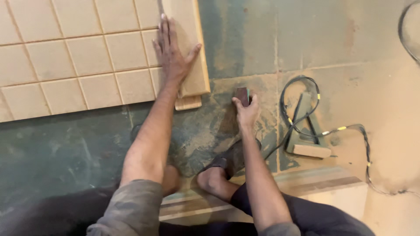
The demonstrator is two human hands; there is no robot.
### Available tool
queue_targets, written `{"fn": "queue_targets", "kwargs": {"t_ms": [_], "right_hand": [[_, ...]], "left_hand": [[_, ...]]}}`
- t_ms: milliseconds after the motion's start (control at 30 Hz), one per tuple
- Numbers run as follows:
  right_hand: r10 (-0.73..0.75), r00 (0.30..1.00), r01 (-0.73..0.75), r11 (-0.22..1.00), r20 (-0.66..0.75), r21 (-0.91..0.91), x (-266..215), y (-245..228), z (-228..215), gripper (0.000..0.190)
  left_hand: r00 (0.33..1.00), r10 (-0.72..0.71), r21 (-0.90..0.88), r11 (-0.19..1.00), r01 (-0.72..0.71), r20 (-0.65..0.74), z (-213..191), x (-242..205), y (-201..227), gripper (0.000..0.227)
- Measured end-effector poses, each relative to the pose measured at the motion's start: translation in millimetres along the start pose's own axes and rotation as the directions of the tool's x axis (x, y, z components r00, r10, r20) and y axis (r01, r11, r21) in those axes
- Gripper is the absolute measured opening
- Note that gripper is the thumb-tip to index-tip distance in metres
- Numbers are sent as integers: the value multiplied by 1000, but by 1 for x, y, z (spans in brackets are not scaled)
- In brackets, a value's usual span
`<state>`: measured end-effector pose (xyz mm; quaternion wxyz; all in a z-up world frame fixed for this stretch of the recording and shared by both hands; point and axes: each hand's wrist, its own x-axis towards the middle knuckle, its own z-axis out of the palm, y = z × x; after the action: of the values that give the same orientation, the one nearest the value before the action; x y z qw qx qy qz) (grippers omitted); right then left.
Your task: The person sands wooden boards by hand using a sanding block and then uses an angle grinder with a sanding disc to smooth the edges and surfaces of a large paneled wooden piece.
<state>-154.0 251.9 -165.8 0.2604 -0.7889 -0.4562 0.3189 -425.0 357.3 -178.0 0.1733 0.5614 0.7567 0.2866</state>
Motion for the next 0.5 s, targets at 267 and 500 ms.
{"fn": "queue_targets", "kwargs": {"t_ms": [267,500], "right_hand": [[-371,929,364,895,-23,257,-24,-55,34,23],[-470,876,472,881,109,11,-60,-87,45,39]], "left_hand": [[1000,22,49,999,-22,-2,1,-14,-1,119],[1000,-28,29,999,29,-7,6,0,7,114]]}}
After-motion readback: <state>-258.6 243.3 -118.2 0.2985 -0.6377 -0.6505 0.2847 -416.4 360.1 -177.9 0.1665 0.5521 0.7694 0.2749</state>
